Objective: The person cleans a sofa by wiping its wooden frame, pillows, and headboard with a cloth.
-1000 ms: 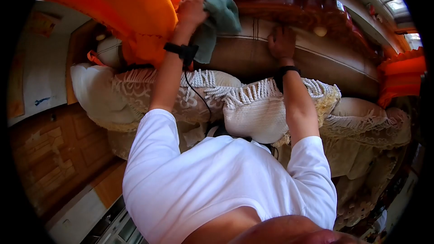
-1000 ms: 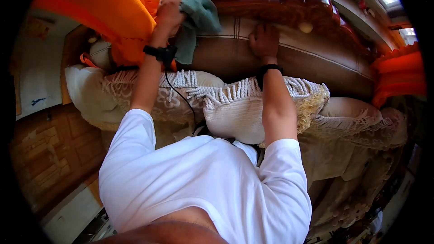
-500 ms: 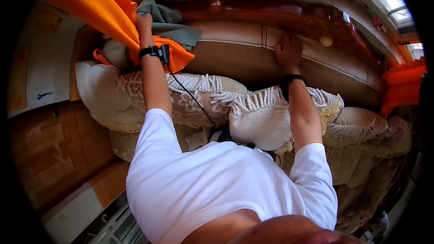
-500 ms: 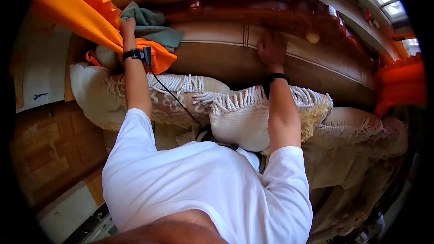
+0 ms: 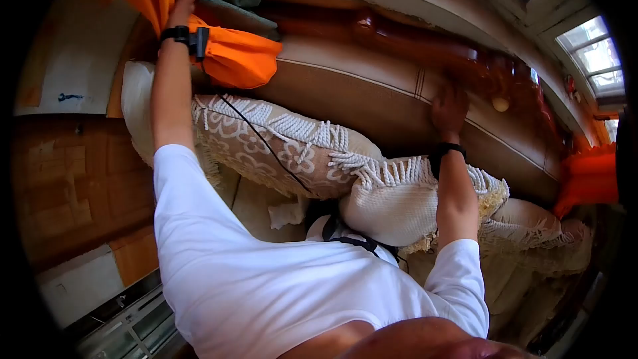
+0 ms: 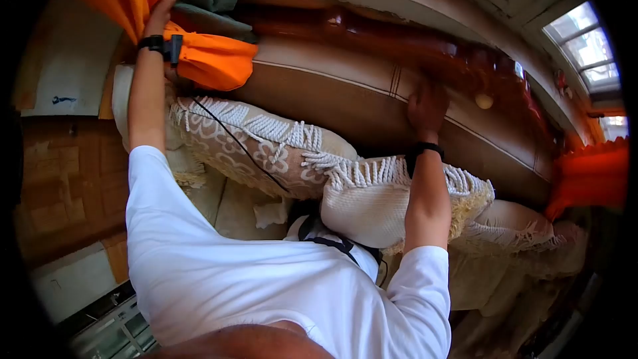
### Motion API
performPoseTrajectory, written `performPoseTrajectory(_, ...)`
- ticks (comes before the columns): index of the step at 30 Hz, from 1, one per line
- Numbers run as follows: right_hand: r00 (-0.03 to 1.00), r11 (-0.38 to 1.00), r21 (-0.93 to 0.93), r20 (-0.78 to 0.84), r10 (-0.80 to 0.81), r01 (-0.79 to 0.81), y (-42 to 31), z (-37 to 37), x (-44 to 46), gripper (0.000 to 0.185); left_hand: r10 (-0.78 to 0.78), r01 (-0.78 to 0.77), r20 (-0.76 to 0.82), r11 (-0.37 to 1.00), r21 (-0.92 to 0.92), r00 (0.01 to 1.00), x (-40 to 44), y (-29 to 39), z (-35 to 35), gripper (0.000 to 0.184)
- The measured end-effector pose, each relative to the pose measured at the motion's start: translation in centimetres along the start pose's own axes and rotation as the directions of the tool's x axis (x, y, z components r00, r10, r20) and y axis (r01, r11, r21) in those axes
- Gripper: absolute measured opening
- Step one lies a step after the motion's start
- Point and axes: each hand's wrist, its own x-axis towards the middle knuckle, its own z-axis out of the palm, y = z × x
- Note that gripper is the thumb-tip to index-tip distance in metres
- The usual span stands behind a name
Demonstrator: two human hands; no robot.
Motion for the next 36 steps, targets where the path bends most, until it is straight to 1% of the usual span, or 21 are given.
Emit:
performPoseTrajectory(3, 0.999, 0.999, 0.005, -0.021, -0.042, 0.042, 0.0, -0.1, 0.1, 0.031, 0.03, -0.037, 0.048, 0.991, 0.131, 0.998, 1.0, -2.4, 3.2, 0.052)
performPoseTrajectory(5, 0.999, 0.999, 0.005, 0.008, -0.034, 0.034, -0.1, -0.4, 0.4, 0.03, 0.242, -0.289, 0.241, 0.939, 0.185, 0.94, 0.6, -6.2, 6.8, 0.052)
performPoseTrajectory(6, 0.999, 1.0, 0.005, 0.04, -0.015, 0.015, -0.1, -0.4, 0.4, 0.03, 0.45, -0.51, 0.297, 0.844, 0.168, 0.842, 0.4, -8.0, 9.1, 0.054)
performPoseTrajectory(7, 0.999, 1.0, 0.003, 0.041, -0.016, 0.016, -0.1, -0.3, 0.5, 0.03, 0.449, -0.509, 0.297, 0.845, 0.166, 0.843, -0.1, -7.6, 10.3, 0.054)
performPoseTrajectory(9, 0.999, 0.999, 0.012, 0.034, -0.033, 0.033, 0.0, -0.4, 0.1, 0.03, 0.438, -0.543, 0.336, 0.76, 0.357, 0.834, -2.8, -6.3, 12.7, 0.062)
performPoseTrajectory(10, 0.999, 1.0, 0.013, 0.043, -0.028, 0.028, 0.0, -0.4, -0.2, 0.03, 0.433, -0.542, 0.344, 0.761, 0.357, 0.833, -3.4, -6.1, 12.8, 0.062)
performPoseTrajectory(11, 0.998, 0.999, -0.029, 0.066, -0.012, 0.014, 0.0, -0.3, -0.2, 0.028, 0.373, -0.479, 0.371, 0.839, 0.256, 0.851, -3.6, -5.6, 12.5, 0.068)
performPoseTrajectory(13, 0.996, 0.998, -0.065, 0.088, 0.014, -0.009, 0.0, 0.0, -0.1, 0.027, 0.313, -0.407, 0.409, 0.899, 0.164, 0.857, -2.9, -6.0, 11.8, 0.074)
performPoseTrajectory(15, 0.997, 0.998, -0.057, 0.079, -0.005, 0.01, 0.2, -0.1, -0.1, 0.027, 0.098, -0.162, 0.43, 0.98, 0.116, 0.898, -2.5, -6.3, 11.4, 0.075)
performPoseTrajectory(16, 0.997, 0.998, -0.059, 0.078, 0.006, -0.001, 0.3, 0.0, -0.1, 0.027, 0.103, -0.17, 0.437, 0.978, 0.117, 0.893, -2.5, -6.3, 11.9, 0.075)
performPoseTrajectory(18, 0.995, 0.998, -0.036, -0.084, -0.054, 0.051, 0.4, 0.4, -0.3, 0.03, 0.114, -0.209, 0.338, 0.943, 0.26, 0.934, -3.3, -6.7, 13.1, 0.073)
performPoseTrajectory(19, 0.996, 0.999, -0.037, -0.082, -0.042, 0.039, 0.5, 0.4, -0.6, 0.03, 0.118, -0.218, 0.348, 0.94, 0.262, 0.93, -3.8, -7.3, 13.9, 0.073)
performPoseTrajectory(21, 1.0, 0.997, -0.076, 0.016, -0.009, 0.01, 0.6, 0.5, -0.7, 0.035, 0.22, -0.267, 0.196, 0.927, 0.263, 0.956, -4.9, -7.8, 15.3, 0.076)
performPoseTrajectory(23, 0.998, 0.997, -0.072, 0.061, 0.021, -0.017, 0.3, 0.1, -0.5, 0.036, 0.201, -0.259, 0.219, 0.924, 0.281, 0.955, -6.7, -5.0, 15.0, 0.077)
performPoseTrajectory(25, 0.993, 0.996, -0.077, 0.101, 0.058, -0.05, 0.1, 0.0, -0.3, 0.036, 0.125, -0.176, 0.173, 0.93, 0.323, 0.977, -7.8, -3.0, 15.6, 0.077)
performPoseTrajectory(27, 1.0, 0.998, -0.055, -0.009, 0.012, -0.012, 0.1, -0.1, -0.4, 0.035, 0.096, -0.136, 0.15, 0.949, 0.283, 0.984, -9.5, -1.6, 16.6, 0.076)
performPoseTrajectory(29, 1.0, 1.0, -0.028, -0.012, -0.004, 0.004, 0.4, 0.0, 0.0, 0.033, 0.148, -0.185, 0.164, 0.954, 0.237, 0.975, -10.4, -0.9, 17.9, 0.072)
performPoseTrajectory(30, 1.0, 1.0, 0.011, -0.011, -0.025, 0.025, 0.4, 0.0, -0.1, 0.032, 0.231, -0.268, 0.169, 0.932, 0.246, 0.958, -10.7, -1.1, 19.0, 0.07)
performPoseTrajectory(33, 0.997, 0.997, -0.061, 0.063, 0.042, -0.038, 0.3, 0.3, -0.5, 0.031, 0.147, -0.189, 0.273, 0.973, 0.135, 0.951, -14.4, 3.1, 19.3, 0.069)
performPoseTrajectory(35, 0.998, 0.999, -0.047, 0.049, 0.029, -0.027, 0.2, 0.2, -0.3, 0.031, 0.133, -0.177, 0.278, 0.974, 0.141, 0.951, -16.3, 5.5, 19.8, 0.065)
performPoseTrajectory(36, 0.999, 0.999, -0.04, 0.034, 0.015, -0.014, 0.2, 0.1, -0.1, 0.031, 0.24, -0.262, 0.221, 0.962, 0.074, 0.945, -16.6, 4.8, 21.4, 0.062)
